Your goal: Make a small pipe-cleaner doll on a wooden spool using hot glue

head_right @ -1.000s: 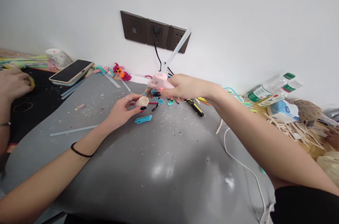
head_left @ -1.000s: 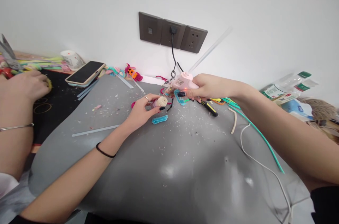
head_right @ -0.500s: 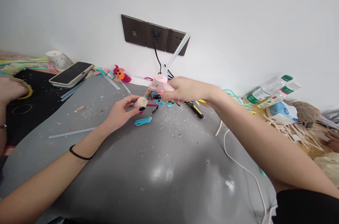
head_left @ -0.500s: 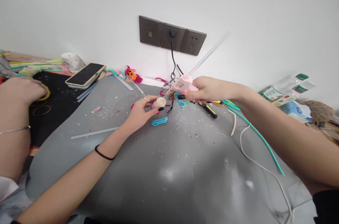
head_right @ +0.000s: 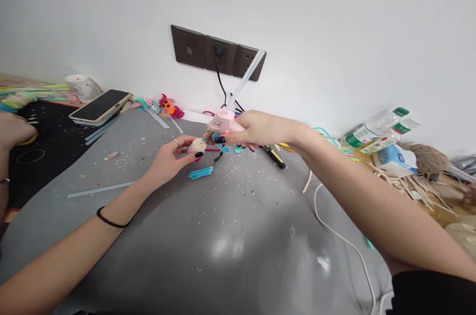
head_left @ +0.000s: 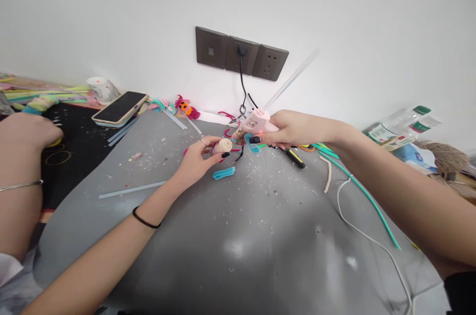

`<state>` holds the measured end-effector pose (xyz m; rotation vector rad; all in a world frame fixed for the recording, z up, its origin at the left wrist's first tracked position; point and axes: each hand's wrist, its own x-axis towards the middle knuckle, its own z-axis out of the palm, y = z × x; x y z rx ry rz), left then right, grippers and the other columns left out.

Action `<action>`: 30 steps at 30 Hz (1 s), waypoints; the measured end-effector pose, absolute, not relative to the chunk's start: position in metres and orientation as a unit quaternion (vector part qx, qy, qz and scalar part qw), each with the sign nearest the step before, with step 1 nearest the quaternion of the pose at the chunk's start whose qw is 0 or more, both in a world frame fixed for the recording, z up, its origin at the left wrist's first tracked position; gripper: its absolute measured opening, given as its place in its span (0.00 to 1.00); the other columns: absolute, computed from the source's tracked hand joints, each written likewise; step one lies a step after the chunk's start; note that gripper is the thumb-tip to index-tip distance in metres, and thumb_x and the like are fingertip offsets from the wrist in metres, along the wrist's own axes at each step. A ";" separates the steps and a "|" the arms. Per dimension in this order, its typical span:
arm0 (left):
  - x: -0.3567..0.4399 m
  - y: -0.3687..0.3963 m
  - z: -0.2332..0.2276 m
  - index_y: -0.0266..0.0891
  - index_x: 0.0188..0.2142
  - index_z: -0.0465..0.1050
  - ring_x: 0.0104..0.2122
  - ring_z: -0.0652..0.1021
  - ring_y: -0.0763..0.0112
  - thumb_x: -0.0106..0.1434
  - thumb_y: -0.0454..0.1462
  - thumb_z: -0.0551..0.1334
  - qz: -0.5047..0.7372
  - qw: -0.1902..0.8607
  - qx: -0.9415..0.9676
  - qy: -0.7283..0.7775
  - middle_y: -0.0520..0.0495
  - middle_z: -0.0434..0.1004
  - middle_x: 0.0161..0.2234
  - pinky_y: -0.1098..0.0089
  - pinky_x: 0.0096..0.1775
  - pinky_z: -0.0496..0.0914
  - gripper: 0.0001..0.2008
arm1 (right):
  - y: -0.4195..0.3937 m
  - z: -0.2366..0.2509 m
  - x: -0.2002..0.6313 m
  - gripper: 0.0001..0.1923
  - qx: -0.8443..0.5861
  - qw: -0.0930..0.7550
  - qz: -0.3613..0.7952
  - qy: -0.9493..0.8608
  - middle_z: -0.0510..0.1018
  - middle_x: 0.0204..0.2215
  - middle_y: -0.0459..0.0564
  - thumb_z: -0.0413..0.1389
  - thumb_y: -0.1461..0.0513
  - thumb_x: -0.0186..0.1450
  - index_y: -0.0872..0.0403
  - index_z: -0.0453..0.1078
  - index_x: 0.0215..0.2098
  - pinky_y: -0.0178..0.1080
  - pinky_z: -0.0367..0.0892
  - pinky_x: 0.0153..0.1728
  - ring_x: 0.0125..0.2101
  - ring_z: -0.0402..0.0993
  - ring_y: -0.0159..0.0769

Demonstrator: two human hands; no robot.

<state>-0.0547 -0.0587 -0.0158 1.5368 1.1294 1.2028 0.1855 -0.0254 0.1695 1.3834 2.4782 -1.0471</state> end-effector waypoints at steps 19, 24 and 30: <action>-0.054 -0.057 -0.018 0.41 0.47 0.79 0.47 0.80 0.56 0.56 0.48 0.70 0.488 0.416 0.613 0.461 0.42 0.84 0.47 0.57 0.51 0.74 0.22 | -0.026 0.173 0.180 0.23 0.453 0.082 -0.317 0.829 0.65 0.18 0.42 0.57 0.47 0.71 0.53 0.64 0.25 0.36 0.51 0.22 0.20 0.57 0.28; -0.055 -0.057 -0.020 0.41 0.49 0.79 0.48 0.80 0.57 0.57 0.49 0.71 0.487 0.415 0.614 0.461 0.43 0.84 0.48 0.58 0.52 0.74 0.23 | -0.025 0.175 0.176 0.24 0.447 0.093 -0.307 0.835 0.66 0.19 0.43 0.56 0.45 0.70 0.52 0.65 0.25 0.37 0.52 0.22 0.20 0.59 0.29; -0.055 -0.057 -0.020 0.40 0.48 0.79 0.48 0.81 0.56 0.57 0.50 0.71 0.490 0.417 0.616 0.455 0.42 0.84 0.48 0.58 0.51 0.74 0.23 | -0.023 0.175 0.174 0.25 0.443 0.091 -0.309 0.837 0.65 0.19 0.44 0.58 0.44 0.69 0.52 0.64 0.24 0.38 0.52 0.23 0.21 0.59 0.30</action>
